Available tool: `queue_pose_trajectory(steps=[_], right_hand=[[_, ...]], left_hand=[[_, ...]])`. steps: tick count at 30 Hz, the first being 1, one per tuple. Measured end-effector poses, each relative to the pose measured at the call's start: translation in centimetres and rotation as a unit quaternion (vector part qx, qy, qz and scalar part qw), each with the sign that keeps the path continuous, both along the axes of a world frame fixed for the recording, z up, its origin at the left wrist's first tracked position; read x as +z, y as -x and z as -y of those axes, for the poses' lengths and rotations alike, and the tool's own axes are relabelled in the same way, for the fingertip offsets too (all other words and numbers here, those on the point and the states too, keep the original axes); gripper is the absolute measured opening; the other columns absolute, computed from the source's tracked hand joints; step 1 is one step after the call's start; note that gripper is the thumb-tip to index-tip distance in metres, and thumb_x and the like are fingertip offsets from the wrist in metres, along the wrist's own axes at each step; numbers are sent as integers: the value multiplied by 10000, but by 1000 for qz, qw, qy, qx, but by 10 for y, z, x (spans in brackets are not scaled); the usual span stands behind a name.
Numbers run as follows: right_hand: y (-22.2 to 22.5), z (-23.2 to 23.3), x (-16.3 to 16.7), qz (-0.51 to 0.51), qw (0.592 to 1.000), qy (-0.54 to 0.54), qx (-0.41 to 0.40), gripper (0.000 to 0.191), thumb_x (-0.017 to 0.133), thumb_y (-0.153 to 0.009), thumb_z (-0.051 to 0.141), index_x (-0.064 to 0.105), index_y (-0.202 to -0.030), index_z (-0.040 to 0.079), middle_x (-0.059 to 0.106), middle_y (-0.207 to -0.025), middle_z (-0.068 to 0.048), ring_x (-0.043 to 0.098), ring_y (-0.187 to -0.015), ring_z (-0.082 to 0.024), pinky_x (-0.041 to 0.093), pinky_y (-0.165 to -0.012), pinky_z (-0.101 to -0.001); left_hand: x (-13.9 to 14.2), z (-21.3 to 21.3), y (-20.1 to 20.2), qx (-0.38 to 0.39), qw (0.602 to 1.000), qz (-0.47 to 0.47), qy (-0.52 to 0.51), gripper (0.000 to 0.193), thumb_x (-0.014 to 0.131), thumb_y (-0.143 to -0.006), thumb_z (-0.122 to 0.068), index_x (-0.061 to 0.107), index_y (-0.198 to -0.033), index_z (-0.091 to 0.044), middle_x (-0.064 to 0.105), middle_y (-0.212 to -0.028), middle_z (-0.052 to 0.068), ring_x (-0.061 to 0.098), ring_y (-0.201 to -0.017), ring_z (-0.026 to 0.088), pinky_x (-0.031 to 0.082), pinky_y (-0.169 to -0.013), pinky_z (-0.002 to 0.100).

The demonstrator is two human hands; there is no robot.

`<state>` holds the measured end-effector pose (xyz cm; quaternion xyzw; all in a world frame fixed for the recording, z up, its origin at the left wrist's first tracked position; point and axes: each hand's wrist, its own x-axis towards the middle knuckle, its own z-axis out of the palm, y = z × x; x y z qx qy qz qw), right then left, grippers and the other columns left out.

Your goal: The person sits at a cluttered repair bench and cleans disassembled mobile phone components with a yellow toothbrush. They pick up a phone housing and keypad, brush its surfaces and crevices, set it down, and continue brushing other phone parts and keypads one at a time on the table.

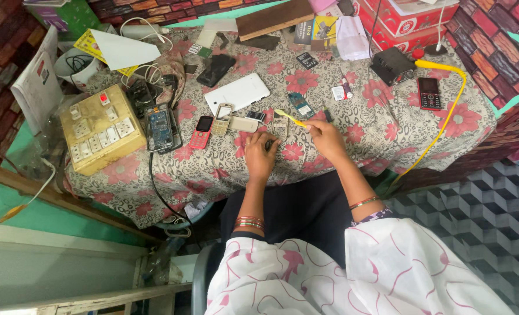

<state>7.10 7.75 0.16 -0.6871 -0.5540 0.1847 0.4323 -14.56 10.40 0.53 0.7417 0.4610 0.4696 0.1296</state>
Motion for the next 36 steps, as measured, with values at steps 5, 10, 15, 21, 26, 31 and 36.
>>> queue_pose_trajectory(steps=[5,10,15,21,26,31,36], right_hand=[[7,3,3,-16,998,15,-61,225,633,-1000,256,752,-1178,187,727,-836,-93,687,-725,-252,517,-679,-383],[29,27,0,13,997,-2,-73,212,649,-984,219,760,-1161,184,732,-819,-108,687,-709,-258,515,-662,-385],[35,39,-22,-50,997,-24,-59,248,608,-1029,177,729,-1240,126,712,-816,-130,652,-658,-212,522,-661,-368],[40,75,-54,-383,918,-89,-44,299,542,-1076,204,665,-1322,87,472,-726,58,398,-541,-26,338,-461,-229],[51,139,-83,-457,880,-117,-57,298,535,-1080,199,627,-1324,56,449,-719,83,366,-540,3,309,-463,-182],[46,177,-92,-434,890,-139,-14,294,553,-1075,206,641,-1313,57,456,-725,84,377,-559,7,315,-481,-178],[49,216,-82,-250,957,-141,-42,250,600,-1065,186,696,-1246,42,568,-801,51,474,-666,-12,413,-588,-190]], left_hand=[[-1,-10,-3,1,1000,5,-1,184,841,-806,-245,738,-880,-111,707,-973,42,608,-960,317,486,-839,454],[-4,-14,-3,-4,1000,3,4,178,837,-810,-245,733,-885,-121,705,-960,40,609,-949,313,486,-854,452],[1,-21,-2,-33,999,-16,3,232,846,-774,-249,717,-910,-112,690,-973,78,598,-990,334,471,-892,473],[25,-16,-33,70,976,-132,158,665,890,-683,-514,639,-1068,-33,623,-1155,163,537,-1127,395,431,-950,547],[26,-5,-57,109,960,-232,113,682,807,-731,-524,630,-1163,-26,605,-1262,196,558,-1176,402,428,-918,605],[16,18,-57,54,977,-168,123,358,690,-935,-347,662,-1120,-42,705,-1120,194,687,-992,401,512,-855,523],[11,65,-20,-103,885,284,354,275,567,-1079,-266,648,-1052,-4,707,-894,168,609,-753,253,468,-644,380]])
